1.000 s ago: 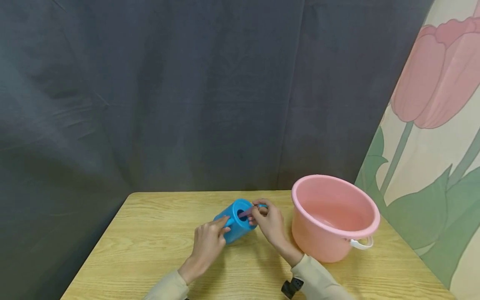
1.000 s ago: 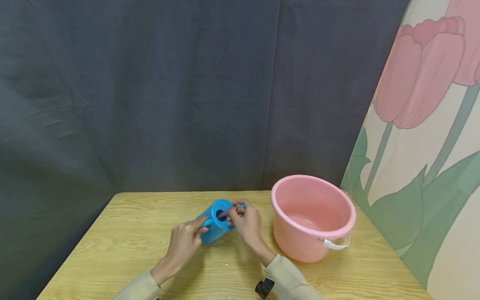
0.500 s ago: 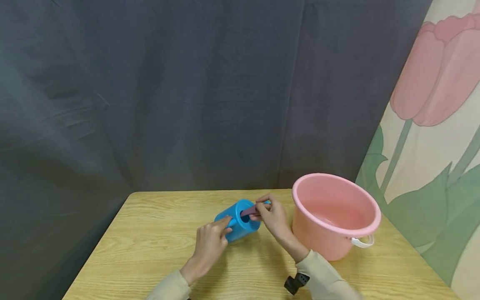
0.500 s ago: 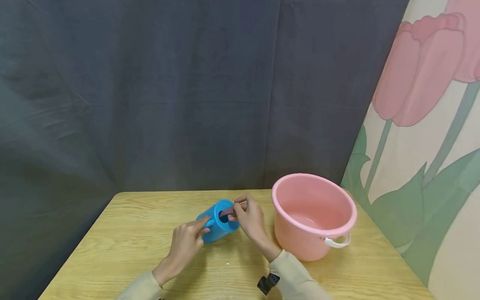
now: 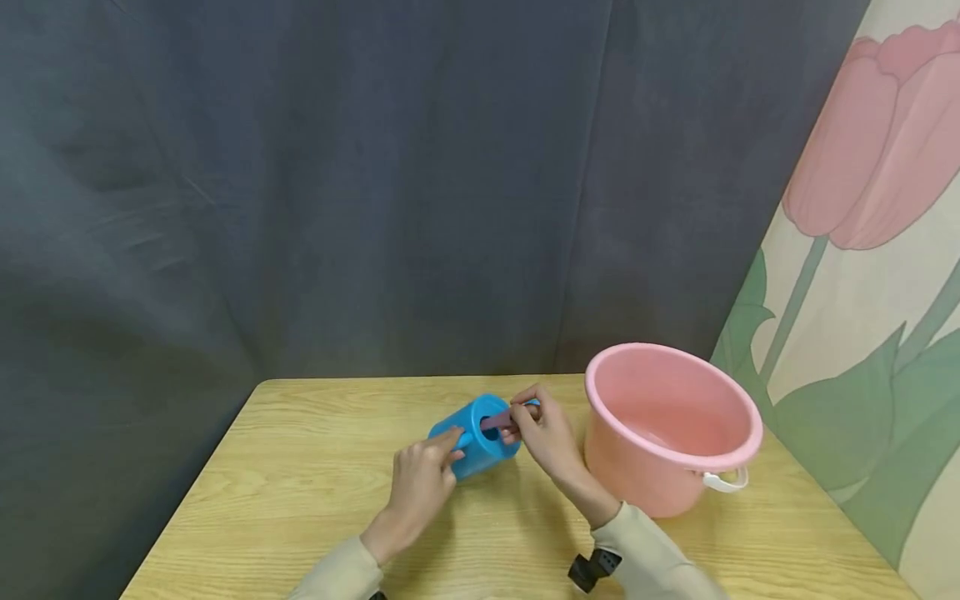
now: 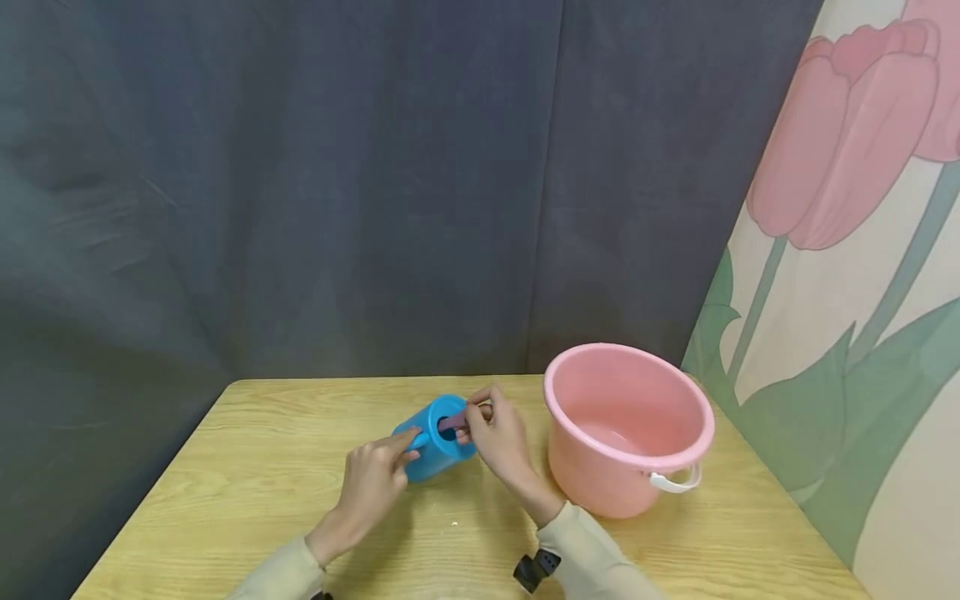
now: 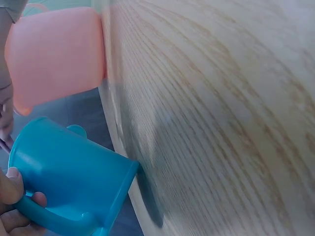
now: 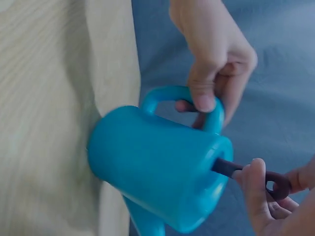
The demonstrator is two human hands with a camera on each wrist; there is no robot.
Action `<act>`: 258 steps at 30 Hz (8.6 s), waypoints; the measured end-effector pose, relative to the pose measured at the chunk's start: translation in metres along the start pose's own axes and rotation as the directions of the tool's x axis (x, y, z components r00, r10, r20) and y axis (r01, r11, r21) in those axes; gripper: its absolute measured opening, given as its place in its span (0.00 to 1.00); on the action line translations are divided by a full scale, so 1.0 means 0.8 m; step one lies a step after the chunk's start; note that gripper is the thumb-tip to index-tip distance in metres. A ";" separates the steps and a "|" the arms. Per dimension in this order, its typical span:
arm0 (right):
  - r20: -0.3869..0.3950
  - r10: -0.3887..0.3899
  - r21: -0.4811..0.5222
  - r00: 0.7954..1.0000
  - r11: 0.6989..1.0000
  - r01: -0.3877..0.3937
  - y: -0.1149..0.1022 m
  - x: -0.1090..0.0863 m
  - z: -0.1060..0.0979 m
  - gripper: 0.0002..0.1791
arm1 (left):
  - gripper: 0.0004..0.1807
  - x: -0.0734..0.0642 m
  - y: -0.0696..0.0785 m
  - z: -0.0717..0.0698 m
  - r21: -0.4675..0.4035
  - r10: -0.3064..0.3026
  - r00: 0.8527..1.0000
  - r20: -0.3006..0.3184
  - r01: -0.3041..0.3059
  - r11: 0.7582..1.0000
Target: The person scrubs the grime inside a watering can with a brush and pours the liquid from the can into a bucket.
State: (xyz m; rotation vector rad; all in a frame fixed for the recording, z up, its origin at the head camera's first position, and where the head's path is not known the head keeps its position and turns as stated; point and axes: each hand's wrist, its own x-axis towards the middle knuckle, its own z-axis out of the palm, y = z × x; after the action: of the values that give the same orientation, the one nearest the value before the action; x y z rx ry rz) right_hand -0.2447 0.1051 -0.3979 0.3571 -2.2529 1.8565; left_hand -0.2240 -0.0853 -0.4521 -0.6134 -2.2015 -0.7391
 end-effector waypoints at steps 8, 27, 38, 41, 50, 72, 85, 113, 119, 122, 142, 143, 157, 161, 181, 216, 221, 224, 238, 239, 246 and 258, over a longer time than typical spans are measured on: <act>0.024 0.022 0.047 0.999 0.999 -0.023 0.003 -0.002 0.007 0.07 | 0.20 0.001 -0.004 -0.001 0.014 -0.009 1.000 0.017 0.009 1.000; 0.012 -0.180 -0.305 0.984 0.936 0.175 0.004 -0.010 0.008 0.06 | 0.21 0.000 -0.010 0.000 0.014 -0.006 1.000 0.003 0.006 1.000; 0.005 -0.289 -0.484 0.957 0.837 0.255 -0.014 -0.006 -0.007 0.12 | 0.19 0.001 -0.008 0.000 0.014 0.007 1.000 0.015 -0.007 1.000; 0.032 -0.339 -0.506 0.940 0.806 0.307 -0.011 -0.006 -0.002 0.12 | 0.19 0.001 -0.008 0.000 0.027 0.016 1.000 0.006 -0.017 1.000; 0.093 -0.327 -0.485 0.940 0.810 0.330 0.000 -0.008 0.011 0.16 | 0.18 0.002 -0.008 -0.001 0.027 0.031 0.999 0.010 -0.031 0.999; 0.159 -0.310 -0.514 0.937 0.785 0.346 -0.003 -0.013 0.007 0.23 | 0.21 0.005 -0.006 -0.004 0.008 0.002 0.998 0.066 -0.003 1.000; 0.163 -0.285 -0.462 0.945 0.824 0.328 -0.025 -0.007 -0.012 0.17 | 0.23 0.007 -0.006 -0.005 -0.002 -0.012 0.997 0.079 0.012 1.000; 0.226 -0.305 -0.525 0.925 0.762 0.379 -0.025 -0.006 -0.008 0.20 | 0.18 0.009 -0.006 -0.007 0.010 -0.015 0.997 0.079 0.014 1.000; 0.244 -0.369 -0.544 0.897 0.714 0.442 -0.017 -0.005 -0.004 0.20 | 0.18 0.010 -0.008 -0.006 0.007 -0.010 0.996 0.087 0.009 1.000; 0.243 -0.386 -0.545 0.890 0.704 0.454 -0.008 -0.007 -0.003 0.19 | 0.18 0.009 -0.007 -0.005 0.003 -0.009 0.996 0.093 0.008 1.000; 0.344 -0.339 -0.441 0.876 0.765 0.470 -0.003 -0.012 -0.004 0.09 | 0.16 0.007 -0.009 -0.011 -0.022 -0.065 0.992 0.107 0.068 0.997; 0.347 -0.337 -0.439 0.875 0.766 0.469 -0.003 -0.011 -0.004 0.09 | 0.16 0.006 -0.009 -0.011 -0.023 -0.066 0.992 0.106 0.069 0.997; 0.258 -0.314 -0.469 0.914 0.786 0.403 0.002 -0.013 -0.005 0.07 | 0.16 0.009 -0.011 -0.009 -0.014 -0.077 0.989 0.126 0.079 0.997; 0.209 -0.306 -0.489 0.929 0.790 0.371 0.004 -0.015 -0.004 0.06 | 0.16 0.009 -0.009 -0.009 -0.015 -0.077 0.988 0.130 0.079 0.997; 0.127 -0.336 -0.541 0.933 0.765 0.349 0.020 -0.007 0.009 0.08 | 0.16 0.008 -0.004 -0.011 -0.015 -0.064 0.988 0.142 0.066 0.998; 0.122 -0.608 -0.636 0.785 0.560 0.532 0.011 -0.012 0.004 0.11 | 0.22 0.011 0.002 -0.010 0.005 0.000 0.992 0.128 0.000 1.000; 0.098 -0.582 -0.608 0.808 0.607 0.511 0.021 -0.007 0.014 0.11 | 0.23 0.009 -0.002 -0.012 0.017 -0.034 0.991 0.132 0.031 0.999; 0.072 -0.553 -0.586 0.830 0.650 0.484 0.025 -0.005 0.017 0.11 | 0.23 0.009 -0.003 -0.012 0.022 -0.037 0.990 0.133 0.035 0.999; 0.030 -0.463 -0.533 0.886 0.742 0.406 0.024 -0.001 0.013 0.12 | 0.26 0.008 -0.005 -0.010 0.016 -0.034 0.989 0.147 0.032 0.999; 0.025 -0.467 -0.526 0.884 0.746 0.409 0.023 -0.001 0.012 0.12 | 0.25 0.008 -0.004 -0.010 0.020 -0.033 0.989 0.145 0.030 0.999; 0.004 -0.507 -0.495 0.862 0.748 0.442 0.018 -0.001 0.008 0.14 | 0.21 0.009 -0.002 -0.011 0.010 -0.013 0.992 0.126 0.012 1.000; 0.051 -0.385 -0.572 0.922 0.745 0.343 0.033 -0.004 0.017 0.07 | 0.19 0.007 0.000 -0.010 0.010 -0.022 0.989 0.148 0.021 1.000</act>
State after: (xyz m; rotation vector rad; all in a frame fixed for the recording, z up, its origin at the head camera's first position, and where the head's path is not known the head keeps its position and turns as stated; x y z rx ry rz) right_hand -0.2496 0.0968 -0.4264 0.5615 -2.3401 0.9208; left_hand -0.2237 -0.0891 -0.4431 -0.6605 -2.3492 -0.7154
